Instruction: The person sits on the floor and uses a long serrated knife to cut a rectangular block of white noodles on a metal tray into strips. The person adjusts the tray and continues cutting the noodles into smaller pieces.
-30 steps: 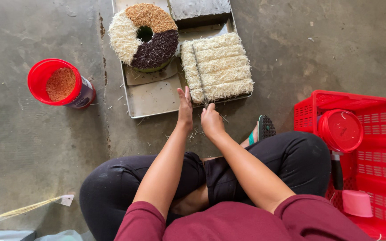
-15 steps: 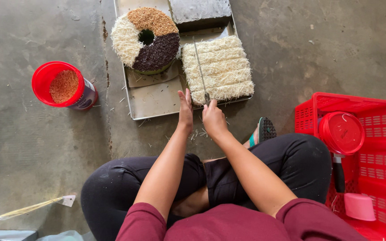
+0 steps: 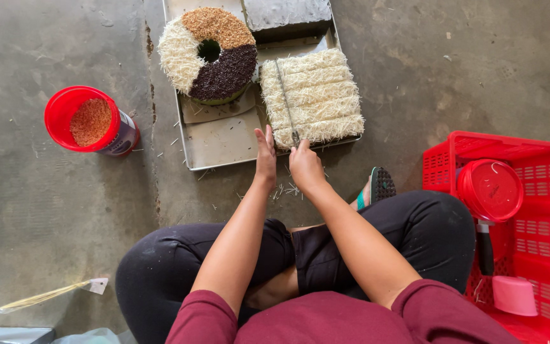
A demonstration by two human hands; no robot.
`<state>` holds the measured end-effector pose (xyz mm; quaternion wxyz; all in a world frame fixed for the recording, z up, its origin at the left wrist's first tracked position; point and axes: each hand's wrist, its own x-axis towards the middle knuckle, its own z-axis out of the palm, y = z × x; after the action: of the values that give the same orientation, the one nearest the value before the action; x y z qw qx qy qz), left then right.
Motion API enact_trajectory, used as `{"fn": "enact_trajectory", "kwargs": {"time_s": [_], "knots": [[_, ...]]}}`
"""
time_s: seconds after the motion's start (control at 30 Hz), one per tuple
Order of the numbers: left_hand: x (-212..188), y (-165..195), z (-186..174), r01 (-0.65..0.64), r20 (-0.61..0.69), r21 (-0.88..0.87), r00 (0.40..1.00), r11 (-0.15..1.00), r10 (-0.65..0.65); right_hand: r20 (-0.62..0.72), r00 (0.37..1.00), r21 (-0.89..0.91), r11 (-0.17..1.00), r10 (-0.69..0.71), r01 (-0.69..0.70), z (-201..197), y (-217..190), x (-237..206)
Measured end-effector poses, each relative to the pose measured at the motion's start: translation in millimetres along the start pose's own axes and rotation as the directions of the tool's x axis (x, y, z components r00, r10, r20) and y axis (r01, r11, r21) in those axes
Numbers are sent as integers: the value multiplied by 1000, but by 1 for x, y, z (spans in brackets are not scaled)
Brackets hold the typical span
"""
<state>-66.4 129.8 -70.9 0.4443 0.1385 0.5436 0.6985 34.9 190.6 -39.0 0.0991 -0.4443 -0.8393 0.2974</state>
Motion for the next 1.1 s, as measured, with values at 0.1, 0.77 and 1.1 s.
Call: {"fn": "enact_trajectory", "kwargs": {"time_s": [0.1,0.77,1.1], "knots": [[0,-1,-2,11,-6,-3,1000,1000,-11,21,1000,-24,1000,3,-2,5,5,-5],[0,-4,-4,35,-28,-3,999,999,-35,-5,998,-43,997,-57,57,25,32,-31],[0,-3,-2,24,-23,-14,999,1000,-25,5,1000,-27,999,-17,18,25,25,-29]]}}
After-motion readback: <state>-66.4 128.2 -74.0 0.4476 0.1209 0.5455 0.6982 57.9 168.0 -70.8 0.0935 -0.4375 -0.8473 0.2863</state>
